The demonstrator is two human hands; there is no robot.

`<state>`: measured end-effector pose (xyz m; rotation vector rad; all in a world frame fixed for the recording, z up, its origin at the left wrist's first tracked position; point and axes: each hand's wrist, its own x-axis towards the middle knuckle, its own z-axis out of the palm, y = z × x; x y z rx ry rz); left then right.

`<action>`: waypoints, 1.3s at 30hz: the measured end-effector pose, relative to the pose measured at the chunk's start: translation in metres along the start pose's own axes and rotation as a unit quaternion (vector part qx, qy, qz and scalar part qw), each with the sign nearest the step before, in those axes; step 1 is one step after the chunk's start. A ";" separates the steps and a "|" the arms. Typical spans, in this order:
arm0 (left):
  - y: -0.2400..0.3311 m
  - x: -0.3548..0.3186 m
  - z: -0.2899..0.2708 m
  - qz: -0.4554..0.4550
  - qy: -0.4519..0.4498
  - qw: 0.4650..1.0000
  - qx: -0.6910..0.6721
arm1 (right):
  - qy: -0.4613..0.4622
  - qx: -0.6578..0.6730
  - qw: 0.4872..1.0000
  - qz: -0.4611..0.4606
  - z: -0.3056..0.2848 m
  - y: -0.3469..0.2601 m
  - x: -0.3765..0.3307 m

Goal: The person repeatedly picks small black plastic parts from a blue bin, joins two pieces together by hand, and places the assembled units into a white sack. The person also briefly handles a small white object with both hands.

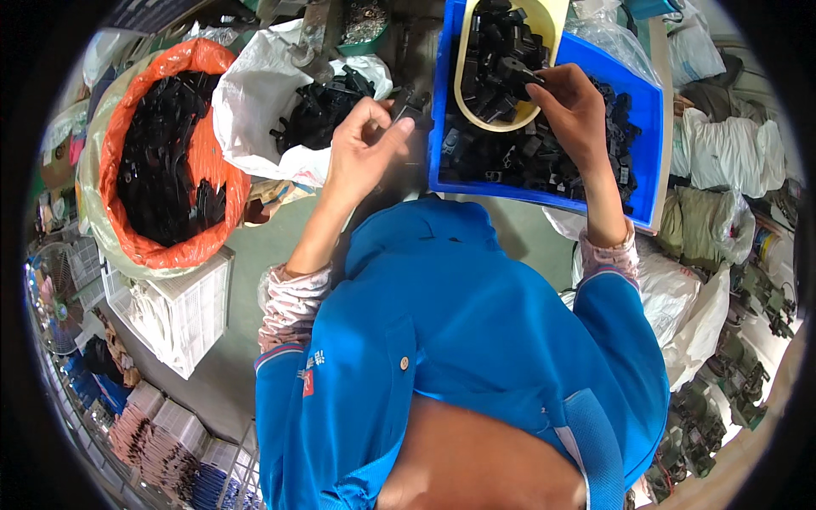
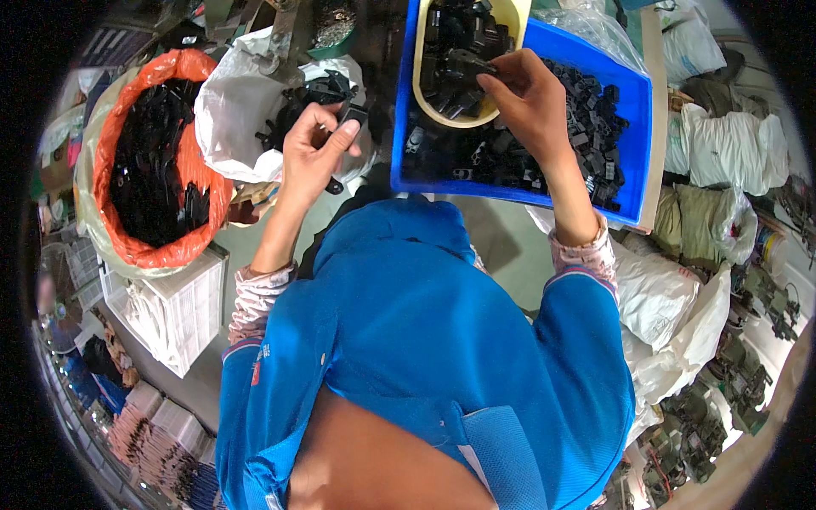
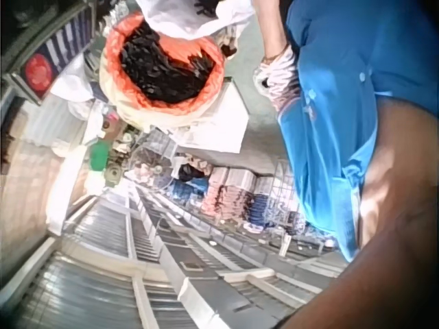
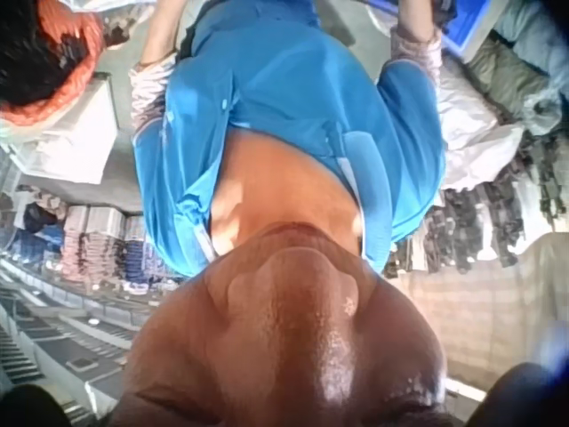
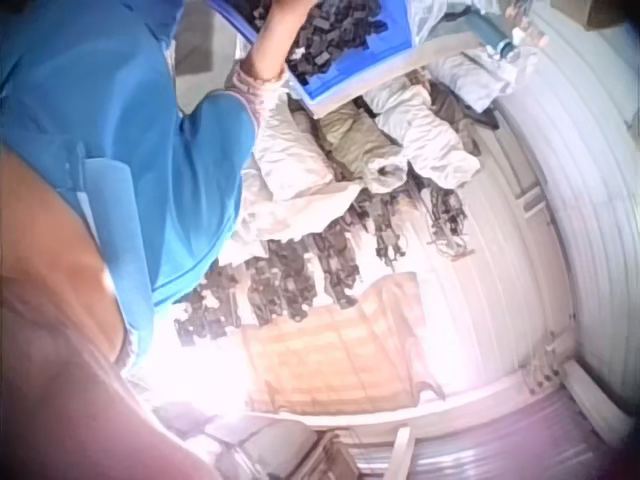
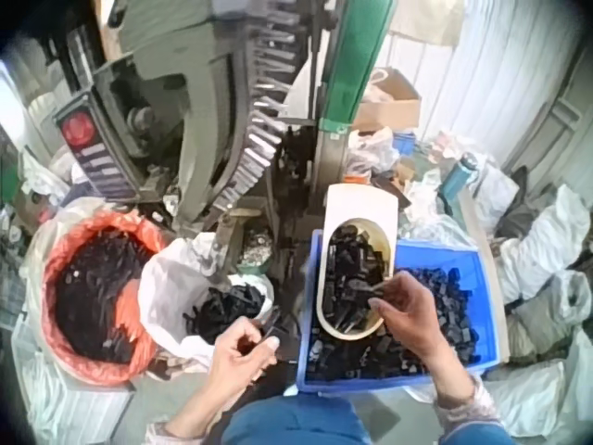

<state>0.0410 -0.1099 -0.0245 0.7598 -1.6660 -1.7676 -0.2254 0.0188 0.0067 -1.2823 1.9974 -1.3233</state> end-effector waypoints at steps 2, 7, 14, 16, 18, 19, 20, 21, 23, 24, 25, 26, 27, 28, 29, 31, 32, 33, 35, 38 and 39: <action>0.004 0.000 -0.008 0.008 0.005 1.000 -0.029 | -0.039 0.192 0.980 0.036 0.013 -0.016 -0.006; 0.003 0.006 -0.040 0.150 -0.047 0.981 0.114 | -0.110 0.276 0.954 0.041 0.066 -0.032 -0.002; 0.018 0.011 -0.088 0.148 -0.041 0.974 0.165 | -0.146 0.201 0.968 0.034 0.122 -0.064 0.024; 0.015 0.015 -0.102 0.161 -0.038 0.970 0.177 | -0.152 0.165 0.974 0.018 0.132 -0.069 0.032; 0.016 0.020 -0.117 0.167 -0.044 0.966 0.191 | -0.154 0.158 0.975 -0.020 0.145 -0.071 0.039; 0.018 0.023 -0.123 0.170 -0.048 0.964 0.199 | -0.155 0.154 0.975 -0.039 0.151 -0.071 0.043; 0.020 0.026 -0.129 0.169 -0.049 0.963 0.205 | -0.139 0.178 0.973 -0.040 0.159 -0.072 0.048; 0.021 0.029 -0.135 0.182 -0.051 0.957 0.219 | -0.141 0.177 0.973 -0.040 0.164 -0.075 0.051; 0.023 0.038 -0.145 0.206 -0.056 0.945 0.247 | -0.143 0.174 0.973 -0.039 0.174 -0.082 0.057; 0.028 0.041 -0.147 0.188 -0.057 0.944 0.266 | -0.137 0.184 0.972 -0.044 0.181 -0.080 0.059; 0.030 0.045 -0.152 0.195 -0.060 0.940 0.272 | -0.131 0.187 0.972 -0.049 0.186 -0.081 0.062; 0.032 0.049 -0.156 0.202 -0.063 0.937 0.279 | -0.124 0.190 0.972 -0.054 0.190 -0.082 0.065; 0.033 0.053 -0.161 0.210 -0.066 0.933 0.285 | -0.118 0.192 0.972 -0.059 0.194 -0.083 0.068; 0.030 0.057 -0.167 0.237 -0.072 0.917 0.312 | -0.110 0.182 0.975 -0.060 0.199 -0.081 0.070; 0.032 0.062 -0.170 0.249 -0.068 0.913 0.316 | -0.114 0.168 0.977 -0.072 0.203 -0.082 0.074; 0.039 0.073 -0.176 0.276 -0.061 0.902 0.326 | -0.122 0.140 0.978 -0.096 0.208 -0.083 0.081; 0.041 0.078 -0.182 0.281 -0.066 0.893 0.344 | -0.103 0.149 0.979 -0.096 0.212 -0.083 0.083; 0.044 0.083 -0.187 0.292 -0.076 0.885 0.354 | -0.083 0.158 0.979 -0.096 0.218 -0.082 0.083; 0.051 0.094 -0.194 0.313 -0.096 0.867 0.375 | -0.050 0.165 0.979 -0.109 0.223 -0.083 0.088; 0.058 0.108 -0.198 0.316 -0.110 0.859 0.387 | -0.016 0.157 0.977 -0.144 0.224 -0.085 0.094; 0.057 0.112 -0.198 0.313 -0.108 0.860 0.388 | -0.015 0.162 0.978 -0.134 0.225 -0.086 0.096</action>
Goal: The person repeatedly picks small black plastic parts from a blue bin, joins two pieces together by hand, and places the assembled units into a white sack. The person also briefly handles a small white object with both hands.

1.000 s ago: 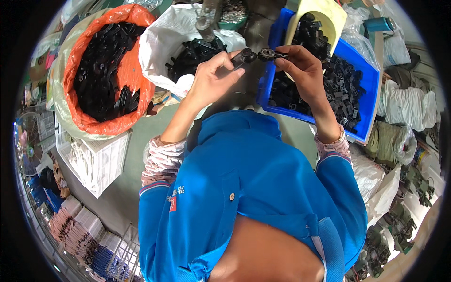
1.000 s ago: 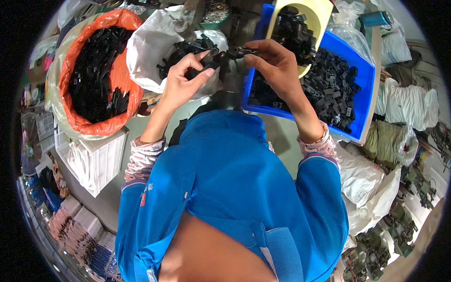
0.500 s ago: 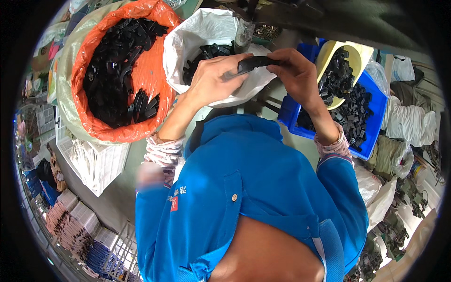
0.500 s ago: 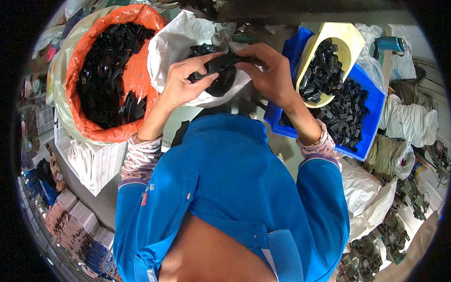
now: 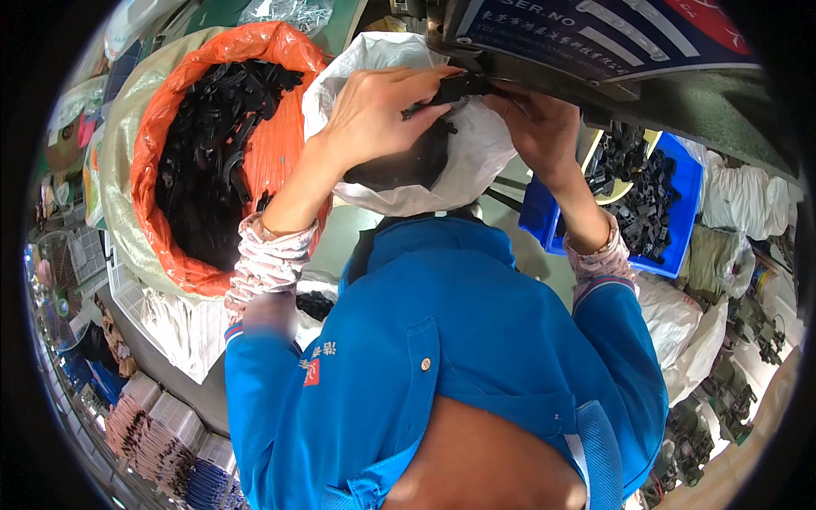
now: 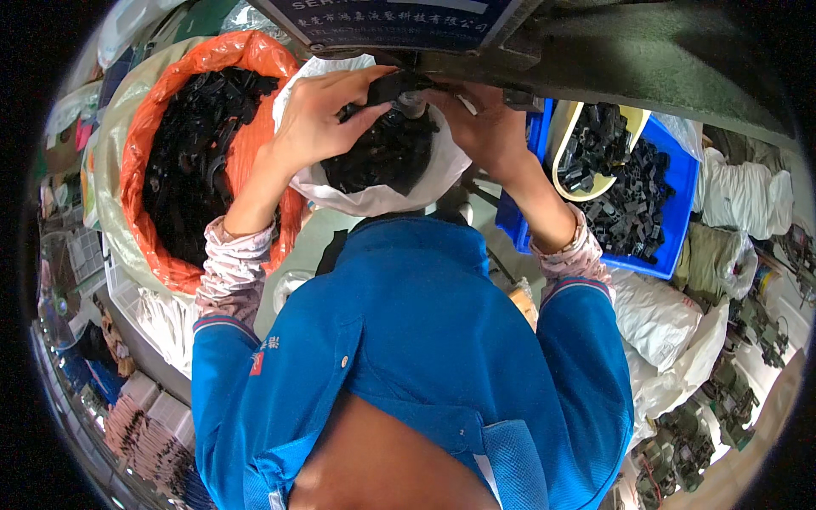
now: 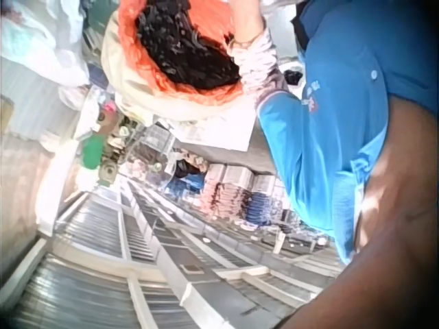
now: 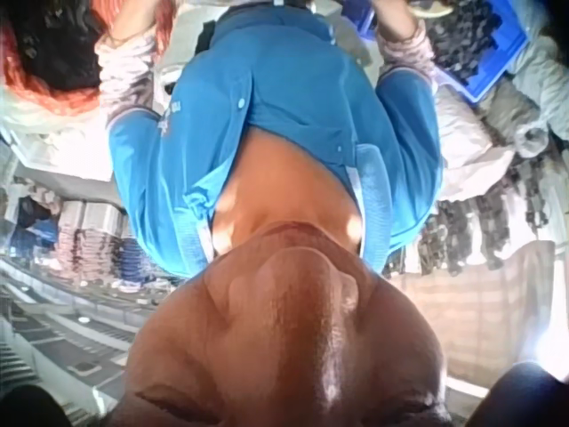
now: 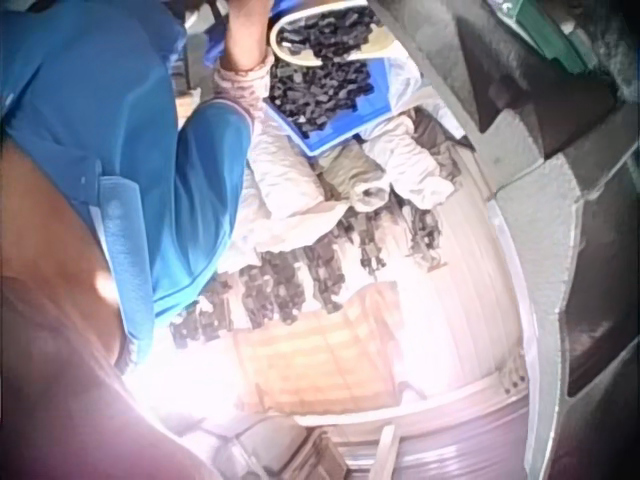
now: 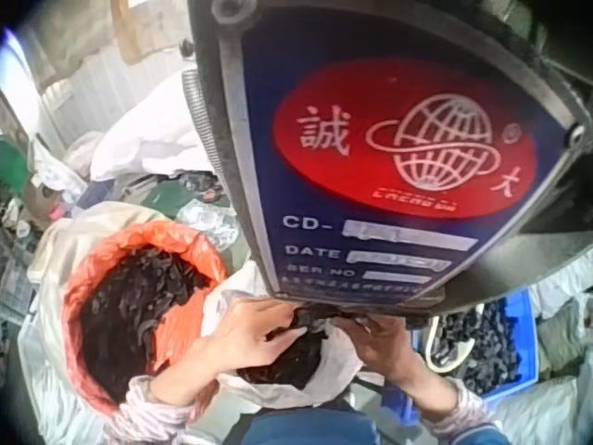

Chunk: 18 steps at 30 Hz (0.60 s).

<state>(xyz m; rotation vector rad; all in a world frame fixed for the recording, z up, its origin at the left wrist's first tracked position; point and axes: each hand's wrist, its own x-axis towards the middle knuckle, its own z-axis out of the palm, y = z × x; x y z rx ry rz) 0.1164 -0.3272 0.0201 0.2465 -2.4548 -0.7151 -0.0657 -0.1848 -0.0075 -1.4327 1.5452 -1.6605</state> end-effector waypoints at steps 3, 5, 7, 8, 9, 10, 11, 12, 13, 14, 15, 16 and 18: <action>-0.012 0.002 0.004 0.006 -0.001 1.000 -0.026 | 0.013 0.024 0.999 0.025 0.003 -0.001 0.004; -0.017 0.005 0.003 -0.012 -0.044 0.999 -0.015 | 0.026 0.056 0.997 0.036 0.004 0.001 0.005; -0.018 0.010 0.002 -0.052 -0.119 0.991 0.018 | -0.008 0.009 0.996 0.084 0.000 0.012 0.003; -0.022 0.011 0.003 -0.053 -0.129 0.990 0.016 | -0.025 -0.015 0.994 0.107 -0.003 0.018 0.003; -0.026 0.014 0.004 -0.054 -0.138 0.989 0.017 | -0.040 -0.028 0.992 0.112 -0.004 0.019 0.005; -0.027 0.015 0.003 -0.055 -0.147 0.987 0.018 | -0.038 -0.027 0.992 0.115 -0.004 0.018 0.003; -0.022 0.012 0.005 -0.067 -0.127 0.989 -0.035 | -0.036 -0.026 0.992 0.118 -0.004 0.015 0.002; -0.021 0.010 0.002 -0.062 -0.114 0.991 -0.035 | -0.032 -0.026 0.992 0.122 -0.004 0.013 0.002; -0.022 0.008 -0.002 -0.057 -0.101 0.993 -0.036 | -0.025 -0.027 0.991 0.128 -0.008 0.009 0.001; -0.021 0.006 -0.005 -0.051 -0.088 0.994 -0.037 | -0.017 -0.030 0.990 0.135 -0.015 0.001 -0.002; -0.021 0.006 -0.006 -0.070 -0.087 0.993 -0.045 | -0.013 -0.032 0.990 0.135 -0.024 -0.008 0.001; -0.019 -0.002 -0.005 -0.101 -0.082 0.990 -0.056 | -0.001 -0.188 0.965 0.183 -0.042 -0.038 0.002; -0.015 -0.011 -0.007 -0.124 -0.073 0.988 -0.055 | 0.269 -0.254 0.924 0.099 -0.066 -0.064 -0.017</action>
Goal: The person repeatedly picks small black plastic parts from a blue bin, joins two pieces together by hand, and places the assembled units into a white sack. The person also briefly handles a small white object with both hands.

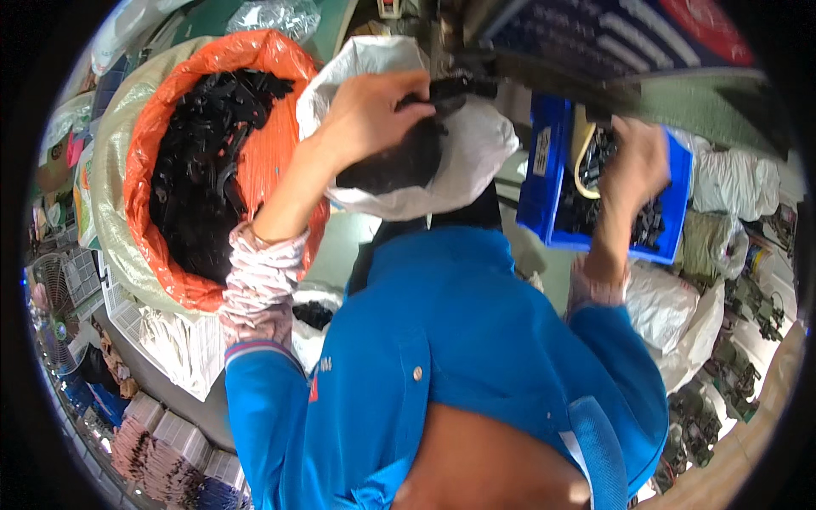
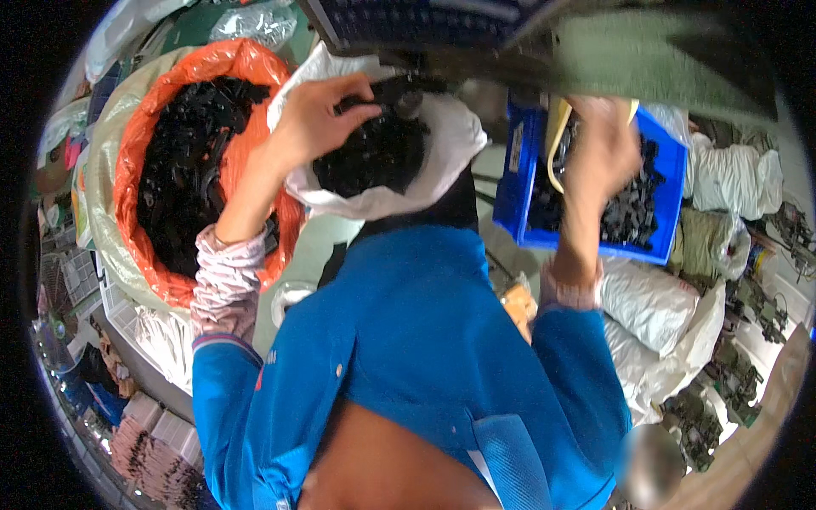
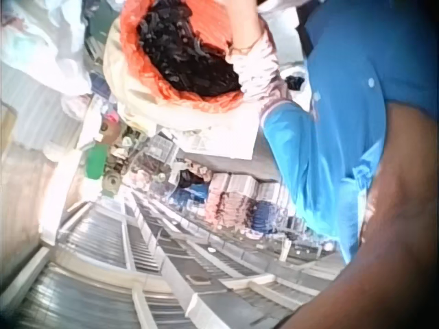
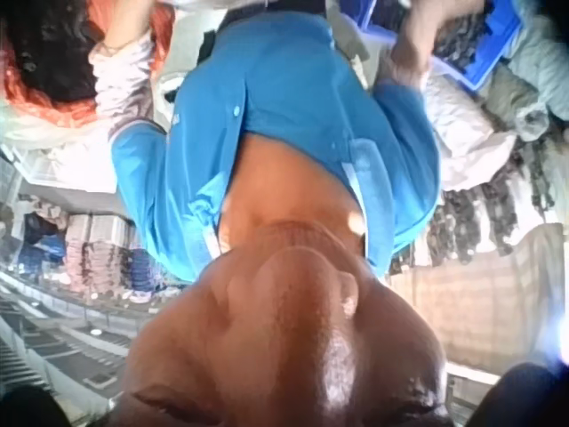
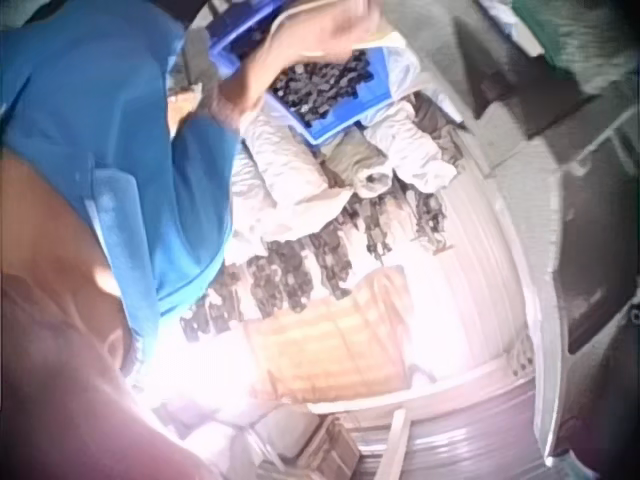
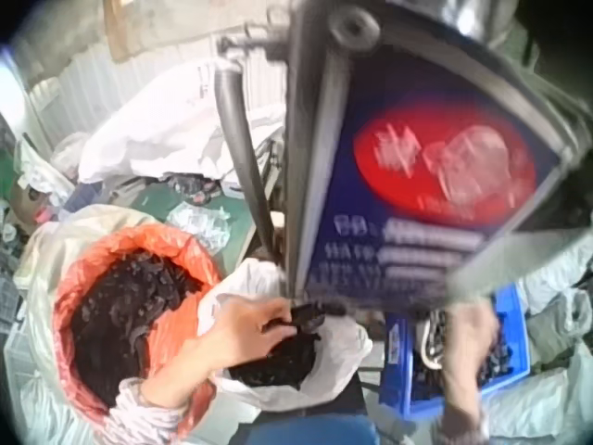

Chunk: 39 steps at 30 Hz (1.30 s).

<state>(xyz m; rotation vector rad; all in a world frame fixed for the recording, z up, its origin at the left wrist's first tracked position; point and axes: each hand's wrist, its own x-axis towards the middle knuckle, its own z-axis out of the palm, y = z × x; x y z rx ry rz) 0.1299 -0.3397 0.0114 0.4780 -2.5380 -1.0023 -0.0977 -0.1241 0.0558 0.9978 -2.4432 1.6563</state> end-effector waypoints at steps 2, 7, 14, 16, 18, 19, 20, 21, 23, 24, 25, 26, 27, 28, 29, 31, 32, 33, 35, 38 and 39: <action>0.003 0.002 0.004 0.023 0.015 1.000 0.012 | 0.122 0.253 0.958 -0.064 -0.019 0.040 -0.001; 0.011 0.003 0.005 -0.006 -0.002 1.000 -0.001 | -0.034 0.245 0.953 0.173 -0.001 0.089 -0.024; 0.006 0.000 0.007 -0.033 0.001 0.999 -0.026 | -0.162 0.287 0.915 0.234 0.037 0.098 -0.016; 0.004 0.000 0.007 -0.030 0.006 0.999 -0.028 | -0.187 0.342 0.881 0.269 0.040 0.087 -0.019; 0.008 -0.001 0.006 -0.047 -0.007 0.999 -0.020 | -0.199 0.433 0.822 0.313 0.038 0.080 -0.024; 0.009 -0.001 0.006 -0.054 -0.016 0.998 -0.017 | -0.231 0.498 0.764 0.338 0.035 0.081 -0.024; 0.009 -0.001 0.006 -0.057 -0.017 0.998 -0.010 | -0.245 0.528 0.734 0.350 0.033 0.079 -0.025; 0.007 -0.001 0.007 -0.057 -0.021 0.998 -0.004 | -0.250 0.559 0.707 0.353 0.029 0.078 -0.030; 0.005 -0.001 0.004 -0.042 -0.020 0.999 0.001 | -0.267 0.626 0.641 0.354 0.025 0.076 -0.040; 0.001 -0.003 0.006 -0.024 0.002 1.000 -0.004 | -0.275 0.664 0.596 0.358 0.023 0.072 -0.047; -0.001 0.000 0.007 0.016 0.026 0.999 -0.012 | -0.296 0.710 0.550 0.326 0.022 0.071 -0.053; 0.000 0.002 0.005 0.054 0.051 0.997 -0.020 | -0.316 0.752 0.501 0.291 0.021 0.070 -0.060; 0.007 0.001 0.004 0.030 0.051 0.998 -0.016 | -0.365 0.757 0.483 0.245 0.021 0.074 -0.063; 0.014 -0.005 0.000 0.005 0.048 0.999 -0.010 | -0.353 0.769 0.463 0.263 0.016 0.067 -0.073; 0.014 -0.008 -0.004 -0.011 0.050 0.999 0.006 | -0.377 0.765 0.467 0.232 0.014 0.066 -0.074; 0.009 -0.021 -0.018 -0.026 -0.001 0.999 0.041 | -0.399 0.756 0.486 0.181 0.011 0.058 -0.080; 0.009 -0.027 -0.024 -0.061 -0.054 0.994 0.069 | -0.401 0.751 0.498 0.162 0.011 0.052 -0.082; 0.008 -0.033 -0.021 -0.001 -0.029 0.993 0.116 | -0.416 0.745 0.503 0.142 0.011 0.051 -0.082; 0.006 -0.047 -0.008 0.026 -0.010 0.993 0.117 | -0.446 0.732 0.507 0.093 0.016 0.049 -0.081; 0.029 -0.060 0.025 -0.083 0.053 0.986 -0.133 | -0.446 0.727 0.512 0.101 0.027 0.051 -0.076; 0.041 -0.061 0.033 -0.084 0.073 0.970 -0.215 | -0.415 0.706 0.564 0.106 0.033 0.053 -0.074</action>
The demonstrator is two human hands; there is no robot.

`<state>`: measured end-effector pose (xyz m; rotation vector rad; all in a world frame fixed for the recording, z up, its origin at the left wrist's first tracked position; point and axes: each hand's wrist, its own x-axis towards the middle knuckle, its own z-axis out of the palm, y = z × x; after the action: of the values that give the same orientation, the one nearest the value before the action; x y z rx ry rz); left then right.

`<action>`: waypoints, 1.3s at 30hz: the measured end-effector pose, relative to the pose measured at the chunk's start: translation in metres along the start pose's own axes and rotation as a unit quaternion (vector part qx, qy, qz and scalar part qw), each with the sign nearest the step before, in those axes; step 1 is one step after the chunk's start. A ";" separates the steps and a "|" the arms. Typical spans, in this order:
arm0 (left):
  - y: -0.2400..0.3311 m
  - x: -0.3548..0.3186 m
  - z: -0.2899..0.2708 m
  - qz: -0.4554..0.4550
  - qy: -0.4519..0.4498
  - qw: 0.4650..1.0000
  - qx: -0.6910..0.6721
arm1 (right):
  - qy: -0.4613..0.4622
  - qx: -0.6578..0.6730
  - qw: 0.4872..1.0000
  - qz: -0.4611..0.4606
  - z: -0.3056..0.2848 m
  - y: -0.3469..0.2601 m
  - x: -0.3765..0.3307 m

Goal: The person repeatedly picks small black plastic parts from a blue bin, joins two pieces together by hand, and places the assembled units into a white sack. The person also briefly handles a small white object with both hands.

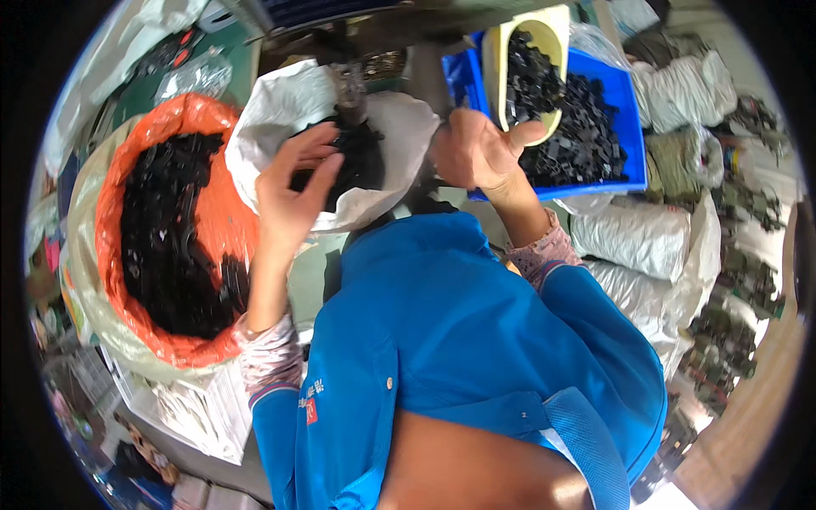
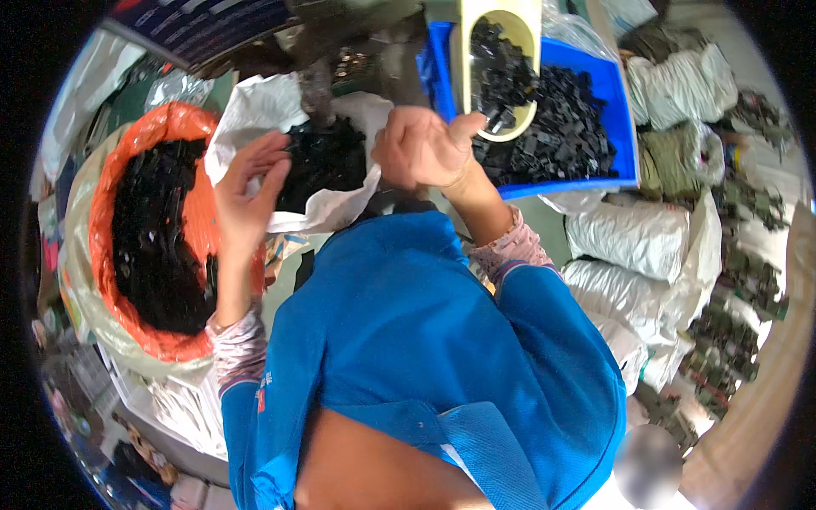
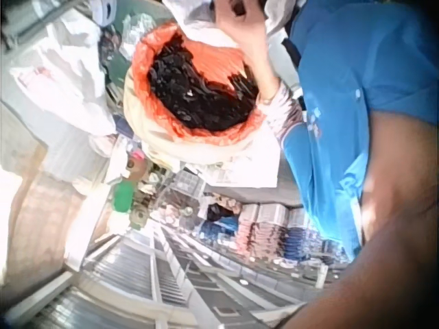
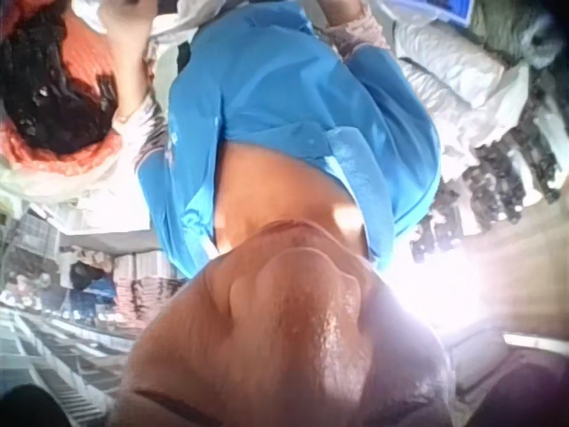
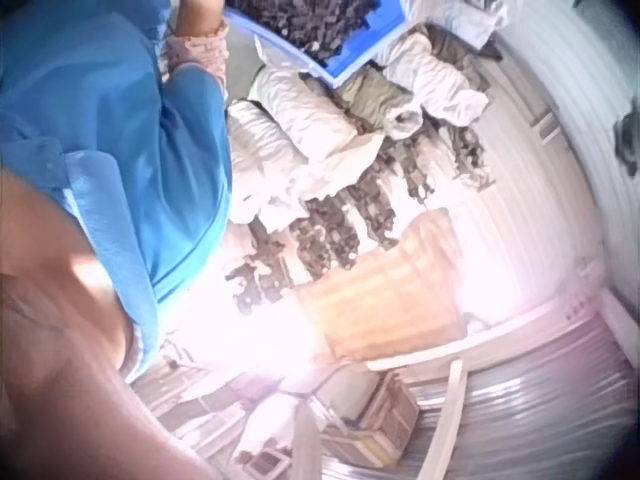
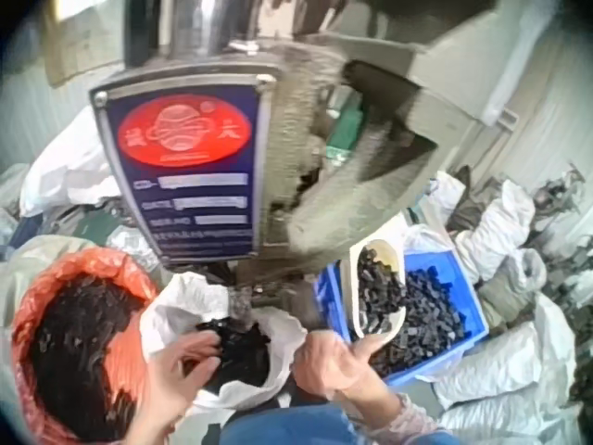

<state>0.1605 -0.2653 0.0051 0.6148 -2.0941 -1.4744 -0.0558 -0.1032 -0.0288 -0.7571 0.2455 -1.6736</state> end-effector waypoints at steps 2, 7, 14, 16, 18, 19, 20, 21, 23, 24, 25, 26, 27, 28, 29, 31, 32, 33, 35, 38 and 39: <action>0.025 -0.007 0.020 -0.064 0.010 0.980 -0.185 | 0.154 -0.170 0.973 -0.007 0.005 0.000 0.020; 0.042 -0.018 0.058 -0.089 0.066 0.905 -0.411 | 0.047 -0.719 0.677 -0.150 0.028 0.006 0.049; 0.037 -0.033 0.083 -0.057 0.249 0.847 -0.465 | -0.213 -0.734 0.575 -0.292 0.016 0.001 0.089; 0.041 -0.039 0.090 -0.070 0.303 0.827 -0.468 | -0.249 -0.713 0.571 -0.320 0.013 0.000 0.101; 0.043 -0.043 0.099 -0.043 0.337 0.829 -0.443 | -0.265 -0.690 0.575 -0.349 0.010 0.003 0.108; 0.044 -0.044 0.103 -0.029 0.353 0.830 -0.430 | -0.266 -0.686 0.578 -0.354 0.010 0.004 0.109; 0.047 -0.045 0.107 -0.021 0.367 0.826 -0.427 | -0.265 -0.681 0.581 -0.358 0.011 0.005 0.108; 0.049 -0.046 0.111 -0.020 0.380 0.827 -0.415 | -0.265 -0.679 0.581 -0.361 0.011 0.005 0.108; 0.050 -0.048 0.117 -0.020 0.402 0.828 -0.391 | -0.255 -0.664 0.600 -0.366 0.012 0.009 0.106; 0.051 -0.048 0.120 -0.017 0.411 0.825 -0.386 | -0.252 -0.658 0.608 -0.366 0.010 0.011 0.104; 0.052 -0.047 0.123 -0.015 0.420 0.823 -0.382 | -0.248 -0.653 0.615 -0.367 0.009 0.012 0.102; 0.053 -0.047 0.125 -0.012 0.428 0.821 -0.377 | -0.244 -0.659 0.617 -0.354 0.009 0.011 0.100; 0.054 -0.047 0.127 -0.016 0.436 0.819 -0.373 | -0.240 -0.658 0.626 -0.343 0.009 0.011 0.096; 0.056 -0.047 0.129 -0.019 0.442 0.818 -0.368 | -0.234 -0.657 0.635 -0.332 0.008 0.012 0.092; 0.058 -0.047 0.131 -0.023 0.449 0.816 -0.363 | -0.228 -0.657 0.643 -0.320 0.007 0.013 0.089; 0.060 -0.047 0.135 -0.005 0.455 0.828 -0.327 | -0.227 -0.647 0.659 -0.309 0.002 0.016 0.083; 0.061 -0.048 0.137 0.003 0.457 0.834 -0.309 | -0.226 -0.643 0.666 -0.303 -0.001 0.017 0.080; 0.063 -0.047 0.139 0.007 0.461 0.836 -0.297 | -0.222 -0.629 0.691 -0.279 -0.002 0.018 0.076; 0.067 -0.046 0.142 0.015 0.469 0.840 -0.274 | -0.214 -0.598 0.737 -0.229 0.000 0.021 0.069; 0.066 -0.046 0.147 0.025 0.471 0.842 -0.261 | -0.205 -0.550 0.788 -0.187 0.003 0.023 0.065; 0.065 -0.047 0.149 0.022 0.474 0.845 -0.246 | -0.205 -0.539 0.798 -0.175 0.003 0.023 0.063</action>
<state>0.0978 -0.1089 0.0176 0.8406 -0.9171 -1.2163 -0.0395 -0.1678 -0.0176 -2.1005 0.8220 -1.5586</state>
